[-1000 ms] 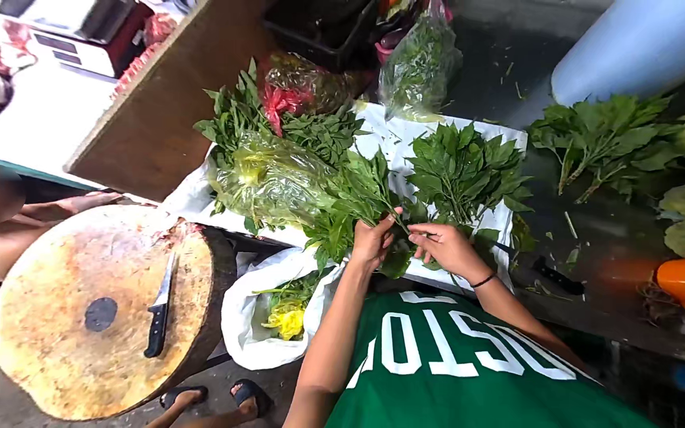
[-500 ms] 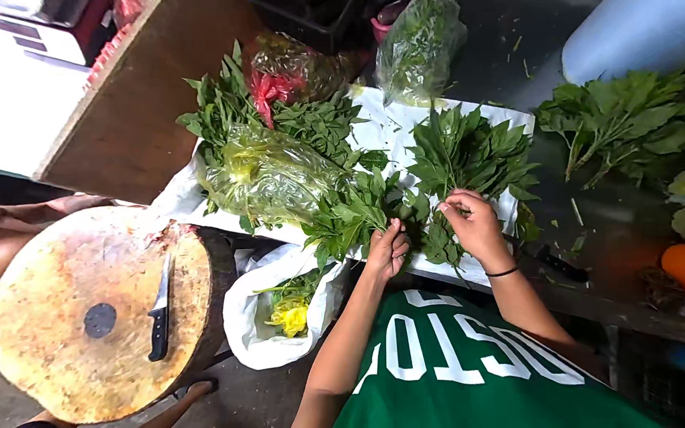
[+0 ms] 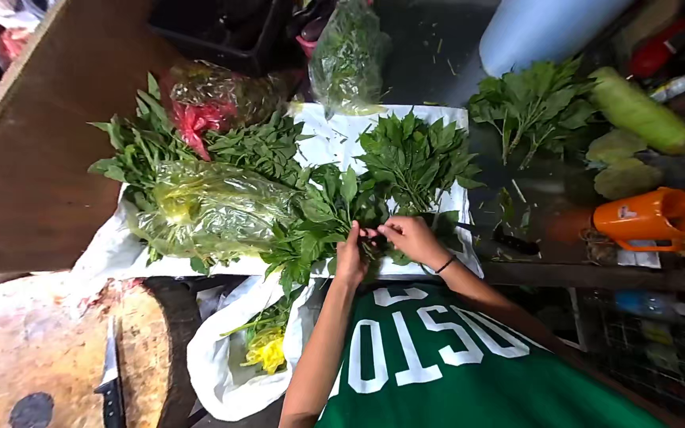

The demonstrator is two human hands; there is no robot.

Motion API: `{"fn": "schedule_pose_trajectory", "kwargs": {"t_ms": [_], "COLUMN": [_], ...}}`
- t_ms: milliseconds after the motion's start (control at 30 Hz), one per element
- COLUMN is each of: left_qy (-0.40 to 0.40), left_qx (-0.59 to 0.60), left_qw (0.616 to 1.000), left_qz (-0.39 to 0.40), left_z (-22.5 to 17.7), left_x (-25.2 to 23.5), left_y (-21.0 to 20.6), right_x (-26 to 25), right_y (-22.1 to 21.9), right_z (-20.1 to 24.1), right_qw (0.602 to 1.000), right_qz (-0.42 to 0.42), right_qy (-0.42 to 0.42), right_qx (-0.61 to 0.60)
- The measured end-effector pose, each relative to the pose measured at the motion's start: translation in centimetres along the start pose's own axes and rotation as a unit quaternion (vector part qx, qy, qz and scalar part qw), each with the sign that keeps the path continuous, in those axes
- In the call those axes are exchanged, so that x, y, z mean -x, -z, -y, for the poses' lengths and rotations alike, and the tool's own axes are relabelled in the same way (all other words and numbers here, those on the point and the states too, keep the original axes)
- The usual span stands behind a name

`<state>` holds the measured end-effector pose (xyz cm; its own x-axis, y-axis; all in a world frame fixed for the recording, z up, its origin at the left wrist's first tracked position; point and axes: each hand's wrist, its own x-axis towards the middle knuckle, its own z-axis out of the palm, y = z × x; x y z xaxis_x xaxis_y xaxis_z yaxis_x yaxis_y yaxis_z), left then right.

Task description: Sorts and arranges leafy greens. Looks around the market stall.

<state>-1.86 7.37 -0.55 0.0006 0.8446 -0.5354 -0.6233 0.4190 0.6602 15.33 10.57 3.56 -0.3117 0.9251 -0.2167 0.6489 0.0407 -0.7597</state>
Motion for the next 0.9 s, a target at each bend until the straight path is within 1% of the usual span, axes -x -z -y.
{"fn": "schedule_pose_trajectory", "kwargs": {"t_ms": [67,133,167,233,267,333,367,433,533,600,667,733,800,867,900], "left_qy": [-0.007,-0.012,-0.008,0.019,0.038,0.071,0.07,0.046,-0.004,-0.031,-0.034,-0.025,-0.026,-0.028,-0.018], "left_qx": [0.019,0.036,0.048,0.051,0.046,0.055,0.053,0.015,-0.103,-0.161,-0.186,-0.201,-0.19,-0.128,-0.086], "left_qw": [1.0,0.999,0.999,0.999,0.998,0.991,0.988,0.987,0.979,0.967,0.957,0.953,0.96,0.974,0.981], "left_qz": [0.001,0.004,0.007,0.007,0.024,0.096,0.129,0.156,0.174,0.193,0.218,0.225,0.205,0.185,0.174], "left_z": [-0.1,0.3,0.3,0.5,0.8,1.7,2.3,2.7,2.0,1.7,1.8,2.1,2.6,3.4,3.6], "left_x": [0.1,0.6,0.9,2.1,2.6,3.5,3.9,4.9,6.2,6.8,7.1,7.2,7.2,7.1,7.2], "left_y": [0.7,1.5,1.7,2.1,2.5,3.7,4.3,5.2,5.9,6.1,6.0,6.0,6.3,6.7,6.8], "right_x": [-1.1,-3.0,-4.2,-6.1,-6.5,-6.2,-5.9,-5.7,-6.4,-6.5,-6.6,-6.6,-6.8,-6.6,-6.2], "right_y": [1.8,2.9,3.1,3.4,3.4,3.0,2.9,3.2,5.0,5.8,5.9,5.4,4.5,3.2,2.6], "right_z": [-2.2,-4.9,-6.2,-8.0,-8.8,-10.5,-11.0,-11.3,-9.8,-9.6,-9.6,-9.4,-9.3,-9.5,-9.6], "right_qw": [0.996,0.988,0.983,0.971,0.968,0.972,0.975,0.982,0.986,0.984,0.985,0.983,0.977,0.973,0.976], "right_qz": [-0.081,-0.116,-0.117,-0.093,-0.08,-0.077,-0.077,-0.062,-0.021,-0.02,-0.032,-0.042,-0.042,-0.055,-0.07], "right_qy": [-0.019,-0.067,-0.1,-0.169,-0.18,-0.149,-0.133,-0.127,-0.164,-0.173,-0.168,-0.177,-0.202,-0.209,-0.2], "right_qx": [0.036,0.077,0.102,0.143,0.156,0.162,0.157,0.125,0.02,-0.039,-0.034,-0.023,-0.05,-0.08,-0.057]}}
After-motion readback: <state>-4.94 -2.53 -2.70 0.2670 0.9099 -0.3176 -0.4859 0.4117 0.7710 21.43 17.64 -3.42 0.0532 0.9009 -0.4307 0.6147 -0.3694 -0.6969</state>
